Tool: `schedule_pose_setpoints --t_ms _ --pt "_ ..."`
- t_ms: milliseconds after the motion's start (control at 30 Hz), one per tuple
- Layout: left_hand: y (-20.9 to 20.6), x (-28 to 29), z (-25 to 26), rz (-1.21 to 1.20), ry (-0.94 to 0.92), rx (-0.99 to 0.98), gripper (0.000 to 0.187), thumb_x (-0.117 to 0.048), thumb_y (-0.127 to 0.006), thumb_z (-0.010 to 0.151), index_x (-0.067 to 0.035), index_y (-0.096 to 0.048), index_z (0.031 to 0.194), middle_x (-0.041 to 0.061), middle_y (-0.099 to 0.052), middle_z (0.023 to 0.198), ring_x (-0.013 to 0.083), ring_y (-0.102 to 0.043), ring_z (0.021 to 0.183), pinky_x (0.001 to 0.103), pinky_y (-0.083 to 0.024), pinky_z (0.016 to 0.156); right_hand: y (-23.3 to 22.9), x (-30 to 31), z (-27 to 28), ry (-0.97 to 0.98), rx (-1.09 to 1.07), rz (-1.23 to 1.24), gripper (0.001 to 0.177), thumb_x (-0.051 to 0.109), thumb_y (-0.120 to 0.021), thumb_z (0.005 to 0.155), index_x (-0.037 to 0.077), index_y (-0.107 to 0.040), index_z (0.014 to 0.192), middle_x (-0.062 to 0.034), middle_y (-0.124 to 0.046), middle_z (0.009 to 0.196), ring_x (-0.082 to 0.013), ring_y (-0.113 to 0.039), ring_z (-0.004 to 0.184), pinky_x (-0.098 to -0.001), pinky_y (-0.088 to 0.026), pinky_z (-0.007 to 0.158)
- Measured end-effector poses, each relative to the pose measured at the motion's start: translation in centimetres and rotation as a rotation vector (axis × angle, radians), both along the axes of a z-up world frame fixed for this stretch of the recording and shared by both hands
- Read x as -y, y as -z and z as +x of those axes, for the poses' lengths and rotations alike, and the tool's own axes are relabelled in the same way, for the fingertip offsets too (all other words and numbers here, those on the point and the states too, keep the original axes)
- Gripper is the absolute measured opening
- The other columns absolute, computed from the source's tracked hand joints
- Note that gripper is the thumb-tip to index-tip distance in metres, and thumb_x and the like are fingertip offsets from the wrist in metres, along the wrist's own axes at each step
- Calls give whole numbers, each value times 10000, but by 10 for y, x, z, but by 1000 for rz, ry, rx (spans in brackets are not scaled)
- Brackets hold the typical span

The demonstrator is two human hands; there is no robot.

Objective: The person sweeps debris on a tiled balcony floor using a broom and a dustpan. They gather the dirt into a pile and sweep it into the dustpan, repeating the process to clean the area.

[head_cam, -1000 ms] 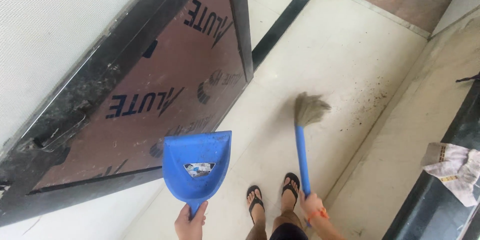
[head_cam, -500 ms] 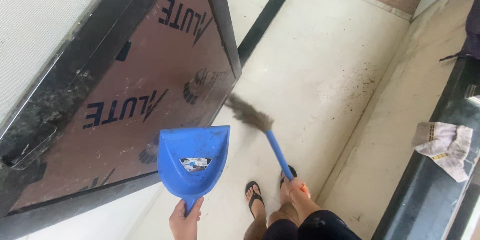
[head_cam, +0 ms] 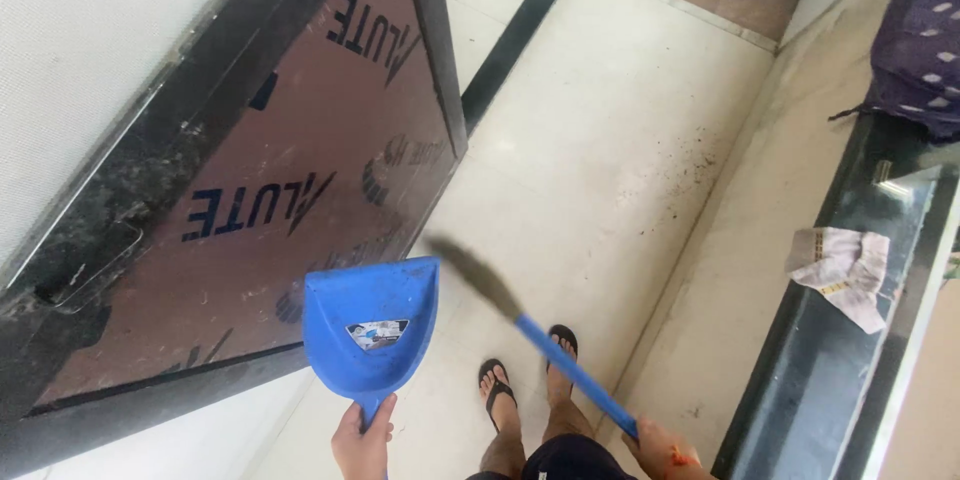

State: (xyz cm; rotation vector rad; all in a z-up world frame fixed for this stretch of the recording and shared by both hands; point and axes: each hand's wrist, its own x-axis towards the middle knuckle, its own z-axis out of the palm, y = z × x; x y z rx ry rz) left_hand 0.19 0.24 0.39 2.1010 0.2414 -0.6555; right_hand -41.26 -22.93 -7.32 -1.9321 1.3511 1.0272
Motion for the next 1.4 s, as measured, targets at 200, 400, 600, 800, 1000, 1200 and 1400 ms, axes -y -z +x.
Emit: schedule_pose_setpoints --t_ms 200,400,600,800,1000,1200,1400 --pt "-13 4 0 -101 82 16 295 -174 -828 820 81 -730 931 87 -680 720 129 -568 594 280 -479 549 23 -48 56 -351 24 107 393 520 -631 939 195 -634 1159 -84 -734 1109 -304 -702 1060 -457 -569 893" --pt "-29 13 -3 -49 128 3 267 -168 -831 798 48 -738 923 65 -675 713 124 -575 592 284 -471 550 28 -18 7 106 -231 -92 502 661 -622 884 290 -660 1221 6 -691 1240 -275 -670 1175 -450 -546 995" --pt "-22 13 -17 -22 214 8 292 -202 -832 821 59 -712 878 88 -661 681 136 -585 580 286 -472 554 32 66 -16 434 -103 -275 516 559 -523 985 118 -738 1148 -142 -757 1115 -358 -734 1060 -481 -597 903" --pt "-15 28 -40 -77 236 -33 281 -203 -824 819 48 -709 868 83 -658 694 135 -603 588 278 -485 554 -9 3 -78 329 4 -224 481 530 -518 973 109 -644 1171 -201 -767 1031 -399 -733 1009 -508 -588 904" --pt "-29 49 -58 -94 212 -56 273 -194 -823 818 51 -727 891 67 -669 716 132 -591 601 272 -484 562 -16 -3 -89 124 -182 -96 489 590 -551 952 164 -664 1165 -93 -762 1115 -310 -728 1078 -451 -583 933" --pt "-45 52 -62 -95 236 -48 270 -184 -822 822 52 -728 914 67 -660 707 131 -576 602 280 -453 554 -10 53 -112 294 -210 -215 509 602 -556 955 178 -750 1160 -65 -755 1137 -287 -733 1083 -427 -603 909" --pt "-39 46 -31 -85 198 10 269 -171 -820 819 61 -726 918 70 -660 704 130 -588 595 278 -477 555 -17 26 -91 370 -51 -151 486 531 -505 1004 80 -651 1113 -160 -799 940 -336 -796 916 -454 -624 838"
